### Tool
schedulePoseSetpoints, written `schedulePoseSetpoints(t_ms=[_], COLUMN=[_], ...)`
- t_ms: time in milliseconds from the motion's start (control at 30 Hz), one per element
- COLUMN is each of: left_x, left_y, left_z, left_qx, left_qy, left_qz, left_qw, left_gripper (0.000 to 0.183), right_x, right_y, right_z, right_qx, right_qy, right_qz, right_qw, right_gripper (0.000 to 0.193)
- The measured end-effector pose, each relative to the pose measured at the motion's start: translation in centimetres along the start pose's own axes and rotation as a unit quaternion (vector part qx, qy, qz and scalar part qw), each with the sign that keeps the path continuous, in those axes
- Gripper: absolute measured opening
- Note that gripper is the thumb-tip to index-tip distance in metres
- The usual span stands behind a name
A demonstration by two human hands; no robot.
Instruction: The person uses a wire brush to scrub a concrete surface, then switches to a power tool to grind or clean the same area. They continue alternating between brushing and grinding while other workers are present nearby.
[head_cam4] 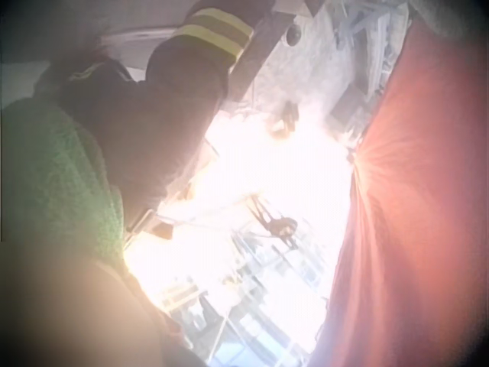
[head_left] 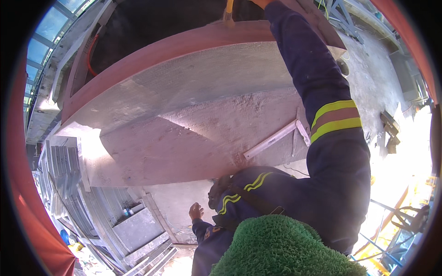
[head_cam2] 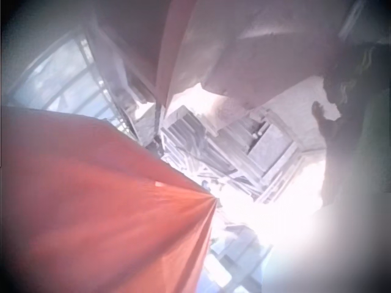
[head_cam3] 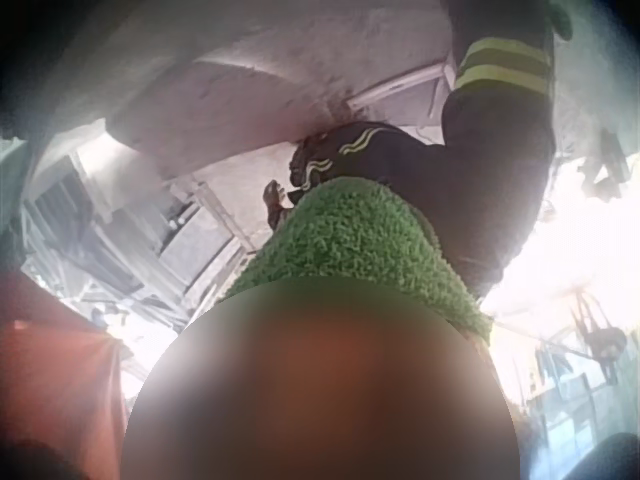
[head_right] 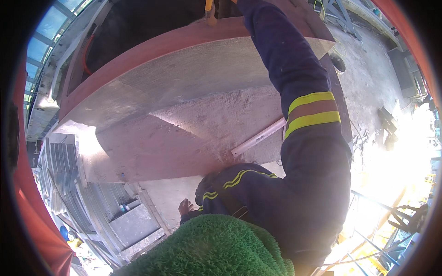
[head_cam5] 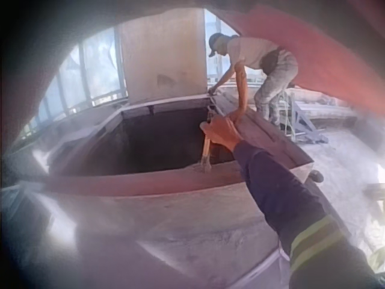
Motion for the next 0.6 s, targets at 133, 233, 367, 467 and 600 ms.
schedulePoseSetpoints(t_ms=[133, 233, 367, 467, 600], left_x=[-1.2, 1.0, 4.2, 5.9, 5.9], left_y=[2.9, 4.1, 3.9, 4.2, 5.8], left_z=[0.0, 0.0, -0.9, -2.5, -3.2], left_qx=[-0.032, -0.055, -0.011, 0.013, -0.017], left_qy=[-0.055, -0.012, 0.013, 0.055, 0.037], left_qz=[-0.031, -0.066, -0.043, -0.015, 0.016], left_qw=[0.997, 0.996, 0.999, 0.998, 0.999], left_gripper=[0.053, 0.053, 0.055, 0.055, 0.055], right_x=[-2.6, -6.1, -4.5, 1.6, 12.5], right_y=[4.3, 5.1, 3.2, -0.5, -2.7], right_z=[0.1, -2.5, -6.0, -4.7, 0.3], right_qx=[-0.084, 0.081, -0.024, 0.030, 0.008], right_qy=[-0.157, -0.163, -0.091, -0.070, -0.100], right_qz=[0.029, -0.067, -0.058, -0.095, 0.057], right_qw=[0.984, 0.981, 0.994, 0.993, 0.993], right_gripper=[0.042, 0.044, 0.041, 0.037, 0.035])
Point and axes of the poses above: each hand's wrist, its own z-axis towards the middle knuckle, its own y-axis out of the back of the hand, x = y × z, the point moved 5 cm from there along z, towards the middle knuckle, and after that the axes turned 3 degrees about y, right-handed, at the moved point
